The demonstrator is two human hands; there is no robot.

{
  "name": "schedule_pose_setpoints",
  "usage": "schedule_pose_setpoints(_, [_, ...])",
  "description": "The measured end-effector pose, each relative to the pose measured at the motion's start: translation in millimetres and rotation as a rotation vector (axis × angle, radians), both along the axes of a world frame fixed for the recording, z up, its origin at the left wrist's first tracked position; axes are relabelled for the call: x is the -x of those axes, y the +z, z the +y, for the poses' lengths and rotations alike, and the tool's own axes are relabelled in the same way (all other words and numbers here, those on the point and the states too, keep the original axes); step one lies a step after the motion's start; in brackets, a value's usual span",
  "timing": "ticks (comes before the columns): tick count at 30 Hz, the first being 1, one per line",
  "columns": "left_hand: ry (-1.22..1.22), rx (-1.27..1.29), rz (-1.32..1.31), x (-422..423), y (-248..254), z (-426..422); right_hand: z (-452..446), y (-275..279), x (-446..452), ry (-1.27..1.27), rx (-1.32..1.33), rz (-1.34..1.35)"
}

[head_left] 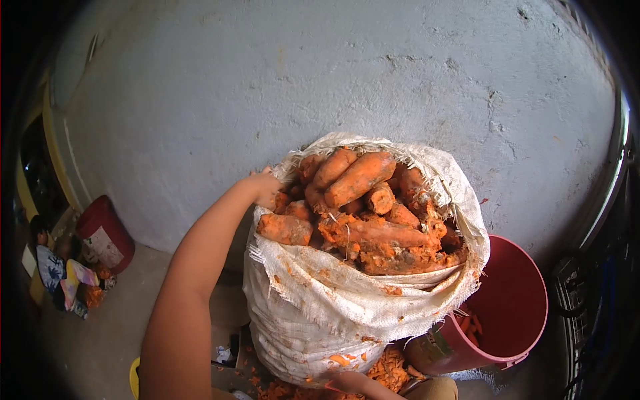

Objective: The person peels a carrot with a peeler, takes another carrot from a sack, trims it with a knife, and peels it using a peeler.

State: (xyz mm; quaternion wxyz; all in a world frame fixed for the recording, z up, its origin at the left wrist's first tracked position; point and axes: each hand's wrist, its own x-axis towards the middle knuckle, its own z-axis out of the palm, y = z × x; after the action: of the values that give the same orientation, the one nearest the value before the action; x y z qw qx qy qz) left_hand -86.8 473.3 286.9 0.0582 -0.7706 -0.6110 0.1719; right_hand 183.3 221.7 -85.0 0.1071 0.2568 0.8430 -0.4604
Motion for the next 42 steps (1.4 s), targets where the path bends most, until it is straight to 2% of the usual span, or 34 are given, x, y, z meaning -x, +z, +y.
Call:
schedule_pose_setpoints(2, [-0.06, -0.053, -0.031, 6.9, -2.2, 3.6, 1.2, 2.9, -1.7, -0.003, 0.024, 0.029])
schedule_pose_setpoints(5, [-0.093, -0.04, -0.052, 15.2, 3.5, 4.9, 3.7, -23.3, -1.2, 0.057, -0.022, 0.017])
schedule_pose_setpoints(8, [-0.093, -0.018, -0.075, 14.1, 7.9, 1.4, 0.6, 16.3, 0.7, 0.034, -0.09, -0.031])
schedule_pose_setpoints(11, [-0.149, 0.048, 0.026, 20.3, 12.1, 18.2, 0.6, 14.9, 2.1, -0.026, -0.026, -0.025])
schedule_pose_setpoints(14, [-0.057, -0.015, -0.132, 19.7, 36.5, 20.0, -0.7, 16.5, 1.3, -0.01, -0.05, -0.04])
schedule_pose_setpoints(17, [0.089, -0.015, -0.432, -0.9, 46.6, 10.5, -0.7, 1.3, 2.3, 0.028, -0.065, 0.035])
schedule_pose_setpoints(20, [0.043, 0.007, -0.511, 0.8, 28.7, 34.4, 3.1, -1.0, 2.5, 0.079, -0.007, 0.054])
schedule_pose_setpoints(23, [-0.035, -0.095, -0.507, -3.6, 18.6, 47.5, -0.9, 4.9, 3.1, -0.01, -0.058, 0.028])
schedule_pose_setpoints(26, [-0.027, -0.068, -0.531, -14.8, 23.5, 41.2, -3.7, -6.6, 2.8, -0.066, -0.085, 0.052])
schedule_pose_setpoints(29, [-0.013, -0.207, -0.528, -11.8, 15.1, 56.1, -2.6, 18.6, 4.7, -0.044, -0.053, -0.007])
schedule_pose_setpoints(35, [-0.116, -0.245, -0.597, -18.5, 16.7, 40.0, 1.7, 5.4, 4.6, -0.012, 0.008, -0.039])
schedule_pose_setpoints(38, [-0.026, -0.487, -0.47, -30.9, 8.5, 35.6, 4.1, 27.4, 6.3, 0.039, 0.091, -0.018])
schedule_pose_setpoints(41, [-0.01, -0.37, -0.387, -29.7, 16.4, 40.3, -4.7, -11.6, 4.0, -0.098, -0.058, 0.156])
schedule_pose_setpoints(42, [0.008, -0.386, -0.367, -28.5, 17.9, 37.6, -4.3, -4.6, 4.2, -0.081, -0.053, 0.108])
